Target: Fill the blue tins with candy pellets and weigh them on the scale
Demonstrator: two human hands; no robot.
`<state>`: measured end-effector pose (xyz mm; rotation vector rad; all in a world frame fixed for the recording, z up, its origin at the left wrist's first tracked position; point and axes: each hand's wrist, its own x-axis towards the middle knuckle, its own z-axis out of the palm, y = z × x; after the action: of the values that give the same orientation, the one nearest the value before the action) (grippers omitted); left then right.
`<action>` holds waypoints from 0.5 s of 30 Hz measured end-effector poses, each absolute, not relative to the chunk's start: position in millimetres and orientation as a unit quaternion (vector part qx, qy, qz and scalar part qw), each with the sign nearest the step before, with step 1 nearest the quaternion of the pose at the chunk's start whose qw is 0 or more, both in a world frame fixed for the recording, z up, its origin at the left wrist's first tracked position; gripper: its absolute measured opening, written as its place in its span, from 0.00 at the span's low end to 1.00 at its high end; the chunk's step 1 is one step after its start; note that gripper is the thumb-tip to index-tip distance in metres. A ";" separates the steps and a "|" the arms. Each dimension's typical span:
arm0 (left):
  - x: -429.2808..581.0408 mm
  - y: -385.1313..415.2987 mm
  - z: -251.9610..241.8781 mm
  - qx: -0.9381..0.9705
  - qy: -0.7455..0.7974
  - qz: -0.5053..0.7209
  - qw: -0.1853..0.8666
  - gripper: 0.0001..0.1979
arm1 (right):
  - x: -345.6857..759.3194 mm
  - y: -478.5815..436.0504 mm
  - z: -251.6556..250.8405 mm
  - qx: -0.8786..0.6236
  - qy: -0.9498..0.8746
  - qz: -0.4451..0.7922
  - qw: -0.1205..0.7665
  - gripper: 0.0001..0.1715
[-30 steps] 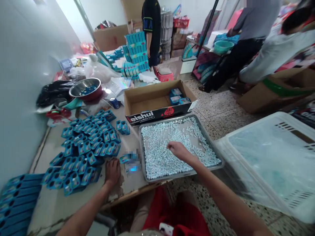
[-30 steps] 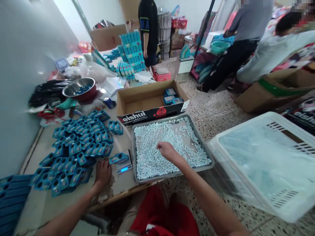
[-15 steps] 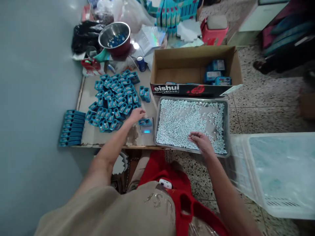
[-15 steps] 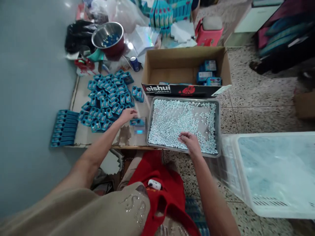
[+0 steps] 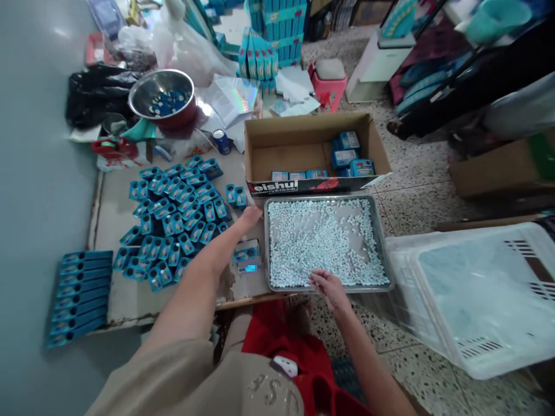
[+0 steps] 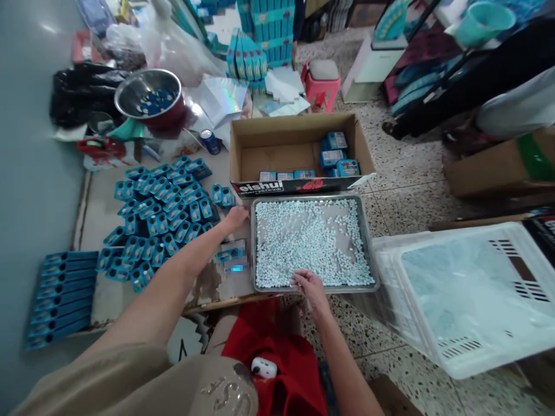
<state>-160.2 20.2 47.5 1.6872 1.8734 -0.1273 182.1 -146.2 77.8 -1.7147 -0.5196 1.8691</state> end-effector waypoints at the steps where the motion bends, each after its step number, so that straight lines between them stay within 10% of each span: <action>1: -162.7 17.0 52.5 0.638 0.707 -0.047 0.301 0.22 | 178.9 -145.3 79.8 -0.637 -0.190 0.695 0.273 0.28; 15: -142.7 -154.8 170.3 0.528 0.809 0.083 0.244 0.05 | 165.5 -104.6 118.9 -0.626 -0.193 0.707 0.266 0.20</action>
<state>-142.7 -154.8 170.3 1.4422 2.2094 0.2270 165.5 -104.6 118.9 -1.6917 -0.5210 1.9098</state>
